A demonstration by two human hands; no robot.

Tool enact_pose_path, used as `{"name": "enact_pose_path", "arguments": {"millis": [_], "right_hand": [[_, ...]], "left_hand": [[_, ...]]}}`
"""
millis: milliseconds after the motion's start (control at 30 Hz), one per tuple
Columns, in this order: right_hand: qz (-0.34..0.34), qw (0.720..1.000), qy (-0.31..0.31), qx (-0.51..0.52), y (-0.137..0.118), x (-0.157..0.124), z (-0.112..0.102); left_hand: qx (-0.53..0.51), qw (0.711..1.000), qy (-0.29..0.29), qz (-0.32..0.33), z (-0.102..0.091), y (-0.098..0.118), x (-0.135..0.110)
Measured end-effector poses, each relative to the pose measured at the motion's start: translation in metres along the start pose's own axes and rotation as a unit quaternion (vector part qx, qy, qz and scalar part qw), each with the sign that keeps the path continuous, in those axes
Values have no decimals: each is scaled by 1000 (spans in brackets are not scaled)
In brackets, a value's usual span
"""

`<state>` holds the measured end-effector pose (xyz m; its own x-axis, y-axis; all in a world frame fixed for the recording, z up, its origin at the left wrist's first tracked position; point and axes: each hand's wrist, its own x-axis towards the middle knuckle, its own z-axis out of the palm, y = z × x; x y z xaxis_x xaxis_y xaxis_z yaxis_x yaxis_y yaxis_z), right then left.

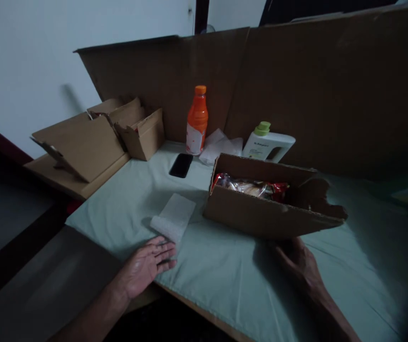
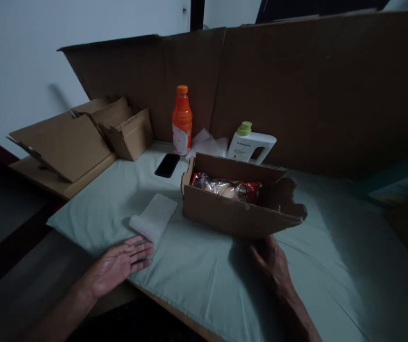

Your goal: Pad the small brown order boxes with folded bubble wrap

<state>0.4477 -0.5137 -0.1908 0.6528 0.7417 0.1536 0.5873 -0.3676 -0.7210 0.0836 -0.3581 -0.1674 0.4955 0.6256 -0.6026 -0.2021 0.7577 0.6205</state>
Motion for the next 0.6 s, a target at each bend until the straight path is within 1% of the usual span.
{"name": "enact_pose_path", "arguments": {"millis": [33, 67, 100, 133, 167, 233, 267, 300, 367, 433, 467, 533, 600], "right_hand": [[1, 1000, -1, -3, -2, -1, 0], [2, 1000, 1, -6, -3, -2, 1], [4, 1000, 3, -10, -3, -2, 1], [4, 1000, 4, -13, -3, -3, 1], [2, 1000, 5, -12, -3, -3, 2], [-4, 1000, 3, -5, -2, -3, 2], [-7, 1000, 3, 1, -2, -3, 1], [-8, 1000, 4, 9, -2, -3, 1], [-5, 1000, 6, 26, -3, -4, 0], [-4, 999, 10, 42, -4, -5, 0], [-6, 999, 16, 48, -4, -6, 0], [-12, 998, 32, 47, -3, -8, 0], [-16, 998, 45, 27, 0, -10, -1]], "left_hand": [[17, 1000, 3, -2, -5, -4, -11], [47, 999, 13, 14, -10, -6, -19], [85, 995, 28, 48, -15, -5, -26], [127, 986, 52, 96, -19, -3, -30], [170, 970, 80, 152, -23, 1, -33], [250, 926, 126, 252, -27, 14, -31], [288, 904, 133, 286, -25, 22, -27], [323, 885, 127, 309, -20, 29, -20], [381, 854, 86, 343, 2, 42, 2], [412, 829, 29, 376, 34, 47, 30], [419, 820, 2, 389, 52, 45, 46], [434, 811, -59, 388, 85, 34, 75], [439, 812, -117, 368, 109, 20, 99]]}}
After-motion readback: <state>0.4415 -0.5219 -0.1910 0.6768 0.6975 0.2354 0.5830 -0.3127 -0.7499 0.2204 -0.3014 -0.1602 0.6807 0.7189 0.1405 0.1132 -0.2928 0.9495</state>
